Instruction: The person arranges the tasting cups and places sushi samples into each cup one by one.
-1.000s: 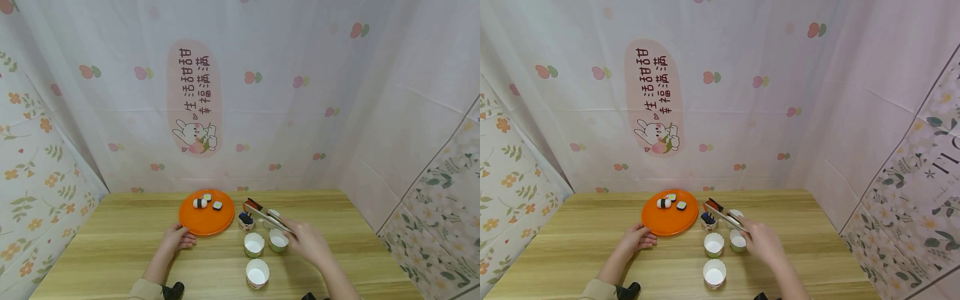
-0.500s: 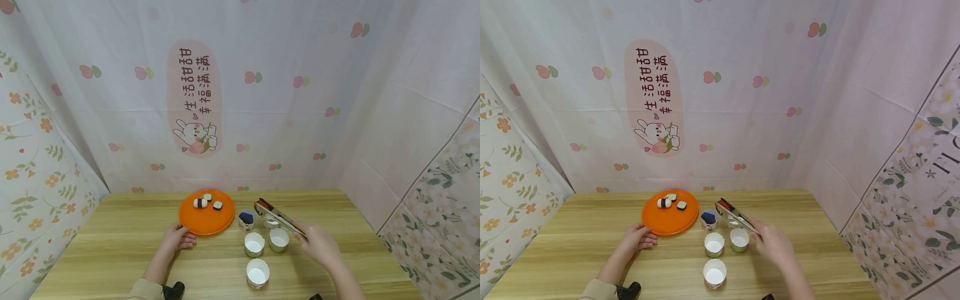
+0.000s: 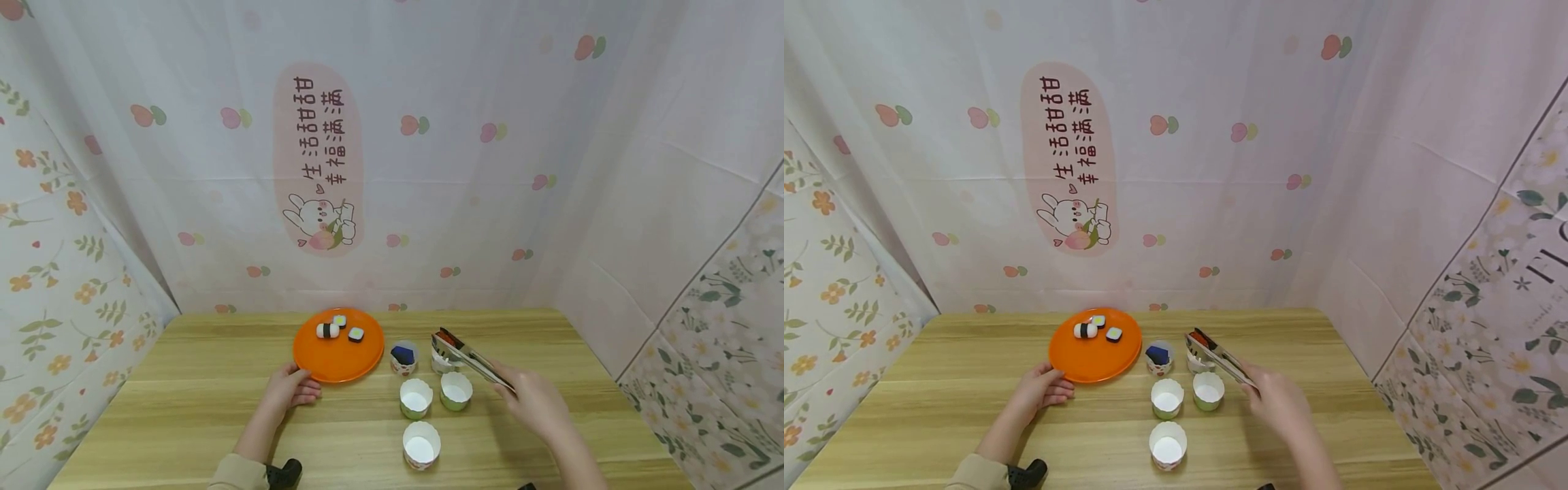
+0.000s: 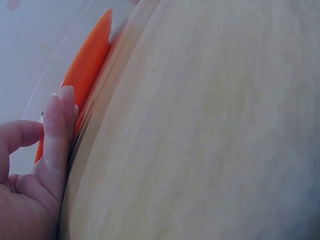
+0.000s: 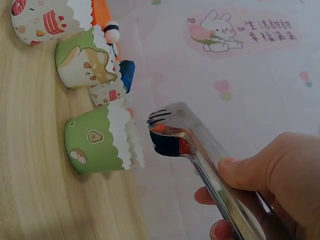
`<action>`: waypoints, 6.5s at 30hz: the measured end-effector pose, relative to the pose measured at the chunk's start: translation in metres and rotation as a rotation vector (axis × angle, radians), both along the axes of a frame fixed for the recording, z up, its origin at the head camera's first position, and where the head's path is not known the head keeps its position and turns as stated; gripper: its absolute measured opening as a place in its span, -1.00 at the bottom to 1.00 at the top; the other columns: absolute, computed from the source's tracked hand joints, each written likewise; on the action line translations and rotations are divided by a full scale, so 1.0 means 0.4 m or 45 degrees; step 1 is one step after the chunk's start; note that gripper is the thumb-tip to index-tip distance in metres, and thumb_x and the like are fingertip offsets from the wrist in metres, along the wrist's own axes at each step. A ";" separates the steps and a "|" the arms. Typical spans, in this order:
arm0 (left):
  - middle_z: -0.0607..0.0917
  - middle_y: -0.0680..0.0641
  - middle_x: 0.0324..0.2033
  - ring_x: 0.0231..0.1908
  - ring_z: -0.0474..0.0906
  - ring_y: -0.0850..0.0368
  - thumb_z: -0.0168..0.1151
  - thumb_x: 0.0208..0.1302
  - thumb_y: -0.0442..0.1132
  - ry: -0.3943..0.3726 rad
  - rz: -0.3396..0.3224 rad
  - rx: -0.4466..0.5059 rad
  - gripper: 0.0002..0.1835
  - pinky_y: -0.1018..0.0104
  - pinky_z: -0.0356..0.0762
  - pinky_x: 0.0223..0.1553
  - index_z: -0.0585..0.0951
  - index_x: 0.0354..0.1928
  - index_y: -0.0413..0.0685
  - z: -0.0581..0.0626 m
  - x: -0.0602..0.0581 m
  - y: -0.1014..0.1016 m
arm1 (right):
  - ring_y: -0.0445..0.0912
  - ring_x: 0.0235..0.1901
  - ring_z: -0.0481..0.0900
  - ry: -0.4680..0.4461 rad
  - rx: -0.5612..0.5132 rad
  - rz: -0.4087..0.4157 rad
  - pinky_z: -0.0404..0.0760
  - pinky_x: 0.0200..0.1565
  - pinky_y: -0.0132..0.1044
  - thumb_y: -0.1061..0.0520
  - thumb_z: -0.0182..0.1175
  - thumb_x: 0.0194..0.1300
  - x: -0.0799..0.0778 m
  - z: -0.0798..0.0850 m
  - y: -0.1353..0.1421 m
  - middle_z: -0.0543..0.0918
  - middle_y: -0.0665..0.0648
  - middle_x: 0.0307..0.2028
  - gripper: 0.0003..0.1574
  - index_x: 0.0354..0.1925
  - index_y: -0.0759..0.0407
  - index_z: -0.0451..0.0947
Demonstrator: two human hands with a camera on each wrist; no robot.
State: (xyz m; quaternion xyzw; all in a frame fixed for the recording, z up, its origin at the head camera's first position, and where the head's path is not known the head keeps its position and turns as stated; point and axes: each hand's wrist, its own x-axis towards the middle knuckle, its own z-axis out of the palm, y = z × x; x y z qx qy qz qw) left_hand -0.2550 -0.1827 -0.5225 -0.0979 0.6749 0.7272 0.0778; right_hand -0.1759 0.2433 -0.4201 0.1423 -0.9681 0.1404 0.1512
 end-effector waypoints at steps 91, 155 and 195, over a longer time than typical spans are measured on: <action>0.65 -0.19 -0.52 -0.53 0.66 0.00 -0.04 0.41 -0.36 -0.002 -0.003 0.011 -0.70 0.23 0.66 -0.46 0.34 0.08 -0.44 0.002 -0.003 -0.001 | 0.26 -0.01 0.56 -0.142 -0.028 0.025 0.53 -0.07 0.20 0.03 0.21 0.28 -0.054 0.013 -0.052 0.56 0.35 0.07 -0.33 0.28 0.28 0.37; 0.65 -0.19 -0.52 -0.54 0.66 0.01 -0.05 0.42 -0.35 0.006 -0.010 0.006 -0.70 0.24 0.66 -0.48 0.33 0.09 -0.43 0.000 0.000 -0.001 | -0.05 -0.30 0.63 -0.191 0.146 0.296 0.59 -0.36 -0.18 0.01 0.25 0.29 -0.190 0.030 -0.257 0.59 0.20 0.07 -0.35 0.27 0.22 0.39; 0.65 -0.20 -0.52 -0.53 0.66 -0.01 -0.04 0.42 -0.36 0.005 0.005 0.007 -0.73 0.22 0.66 -0.47 0.35 0.04 -0.43 -0.005 -0.004 -0.001 | -0.17 -0.57 0.41 -0.335 0.191 0.268 0.42 -0.54 -0.29 0.03 0.22 0.31 -0.258 0.001 -0.379 0.64 0.04 -0.32 -0.55 0.11 0.17 0.51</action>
